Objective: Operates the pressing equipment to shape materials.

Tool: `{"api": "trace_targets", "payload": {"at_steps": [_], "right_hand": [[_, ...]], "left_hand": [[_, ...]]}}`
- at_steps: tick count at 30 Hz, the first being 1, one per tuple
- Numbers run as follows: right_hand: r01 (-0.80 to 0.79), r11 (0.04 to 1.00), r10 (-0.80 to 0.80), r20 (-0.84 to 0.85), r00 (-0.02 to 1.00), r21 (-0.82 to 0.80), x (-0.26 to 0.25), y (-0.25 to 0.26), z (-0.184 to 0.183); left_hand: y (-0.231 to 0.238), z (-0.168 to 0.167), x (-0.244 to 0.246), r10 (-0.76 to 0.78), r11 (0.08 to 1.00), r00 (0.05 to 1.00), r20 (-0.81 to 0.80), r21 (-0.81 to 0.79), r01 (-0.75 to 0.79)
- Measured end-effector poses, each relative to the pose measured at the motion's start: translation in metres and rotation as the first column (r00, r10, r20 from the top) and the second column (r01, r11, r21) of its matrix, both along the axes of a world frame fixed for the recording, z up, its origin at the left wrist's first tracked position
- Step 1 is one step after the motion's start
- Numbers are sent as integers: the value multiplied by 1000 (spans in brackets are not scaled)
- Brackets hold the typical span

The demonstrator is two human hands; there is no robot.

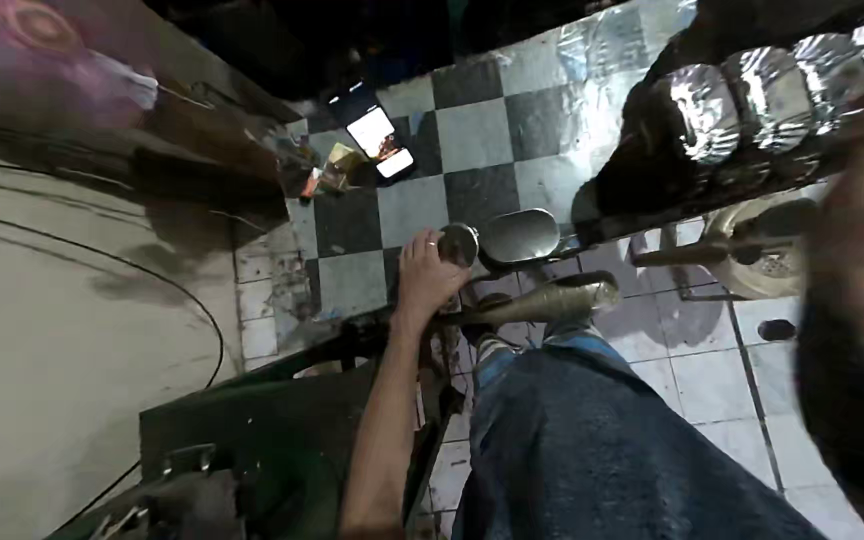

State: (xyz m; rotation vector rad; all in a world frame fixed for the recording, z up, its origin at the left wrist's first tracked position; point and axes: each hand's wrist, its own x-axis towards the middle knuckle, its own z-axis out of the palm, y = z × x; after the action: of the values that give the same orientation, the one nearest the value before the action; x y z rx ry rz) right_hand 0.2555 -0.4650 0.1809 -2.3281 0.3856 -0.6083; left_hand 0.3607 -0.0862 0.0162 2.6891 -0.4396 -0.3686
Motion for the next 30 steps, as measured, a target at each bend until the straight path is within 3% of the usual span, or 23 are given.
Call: {"api": "trace_targets", "payload": {"at_steps": [1,2,3,5,8,10,13,16,18,20,21,23,27,30], "right_hand": [[-279,959,277,-30,960,-48,18,40,-30],[-496,867,485,-163,859,-38,40,71,-64],[-631,776,587,-356,727,-9,58,96,-98],[-740,672,564,-629,535,-28,89,125,-152],[-800,587,460,-761,457,-126,117,129,-193],[-824,553,456,-784,420,-119,121,127,-197],[-823,546,484,-744,460,-154,115,123,-195],[-825,547,540,-693,478,-144,102,119,-193],[-858,513,676,-624,393,15,109,110,-199],[-887,394,799,-566,201,241,136,95,-198],[-880,338,818,-566,100,333,149,91,-194],[-851,295,822,-569,-5,434,169,88,-189],[-831,302,820,-572,-23,467,180,85,-194],[-842,302,804,-594,-26,446,172,87,-195]], "left_hand": [[4,-11,11,-51,997,999,-11,51,51],[5,-21,20,-103,992,994,-35,75,105],[4,-30,25,-146,984,986,-77,88,152],[0,-39,34,-185,973,972,-142,110,201],[-3,-45,42,-193,968,975,-114,142,208],[-2,-50,40,-204,961,975,-88,172,217],[-5,-42,32,-185,954,980,-74,225,197],[-3,-35,24,-221,967,975,-11,130,220],[8,-25,28,-301,953,951,-75,-11,301],[17,-8,49,-362,932,905,-223,-114,344],[22,-5,58,-369,929,885,-282,-142,342],[29,-1,71,-376,927,857,-353,-151,344],[21,2,76,-355,932,851,-386,-69,357],[6,-10,41,-323,943,913,-249,-7,331]]}}
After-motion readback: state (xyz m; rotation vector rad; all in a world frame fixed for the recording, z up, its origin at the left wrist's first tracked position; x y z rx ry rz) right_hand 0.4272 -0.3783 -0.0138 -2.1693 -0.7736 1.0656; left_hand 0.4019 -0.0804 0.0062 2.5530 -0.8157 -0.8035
